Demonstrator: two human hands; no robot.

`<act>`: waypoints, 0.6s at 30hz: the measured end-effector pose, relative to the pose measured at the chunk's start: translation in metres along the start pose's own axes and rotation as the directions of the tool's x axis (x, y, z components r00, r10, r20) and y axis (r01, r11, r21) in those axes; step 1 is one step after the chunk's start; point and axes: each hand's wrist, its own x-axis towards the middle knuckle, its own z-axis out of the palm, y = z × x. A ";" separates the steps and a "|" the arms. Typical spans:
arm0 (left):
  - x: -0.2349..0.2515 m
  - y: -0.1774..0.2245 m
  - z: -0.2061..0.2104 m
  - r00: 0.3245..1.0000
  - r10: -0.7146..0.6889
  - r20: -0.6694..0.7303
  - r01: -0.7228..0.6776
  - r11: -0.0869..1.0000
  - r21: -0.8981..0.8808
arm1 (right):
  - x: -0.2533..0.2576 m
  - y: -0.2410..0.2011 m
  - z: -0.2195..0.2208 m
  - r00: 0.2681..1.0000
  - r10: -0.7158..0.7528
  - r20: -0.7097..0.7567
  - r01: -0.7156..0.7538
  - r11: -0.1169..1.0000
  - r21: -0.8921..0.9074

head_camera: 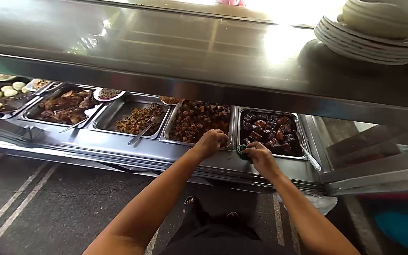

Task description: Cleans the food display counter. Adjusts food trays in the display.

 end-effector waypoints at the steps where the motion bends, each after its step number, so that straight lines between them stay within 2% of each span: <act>1: -0.001 0.000 0.001 1.000 -0.005 0.000 0.005 1.000 -0.003 | -0.001 0.003 -0.005 0.999 -0.014 0.039 0.015 1.000 -0.017; 4: -0.001 0.001 0.002 0.999 -0.031 0.029 0.032 0.999 -0.024 | -0.004 0.003 -0.003 0.990 -0.020 0.142 0.025 0.999 -0.038; 7: 0.004 0.000 0.001 0.995 -0.061 0.078 0.064 0.997 -0.044 | 0.000 -0.012 0.020 0.979 0.021 0.202 -0.004 0.996 -0.085; 11: 0.009 -0.002 0.000 0.994 -0.060 0.090 0.064 0.997 -0.048 | 0.014 -0.045 0.048 0.895 0.249 0.370 -0.128 0.938 -0.322; 15: 0.006 0.006 0.006 0.994 -0.053 0.093 0.055 0.998 -0.024 | 0.015 -0.050 0.054 0.903 0.289 0.317 -0.177 0.924 -0.339; 18: 0.003 0.012 0.015 0.988 -0.064 0.138 0.066 0.998 -0.009 | 0.011 -0.053 0.041 0.876 0.325 0.357 -0.159 0.892 -0.423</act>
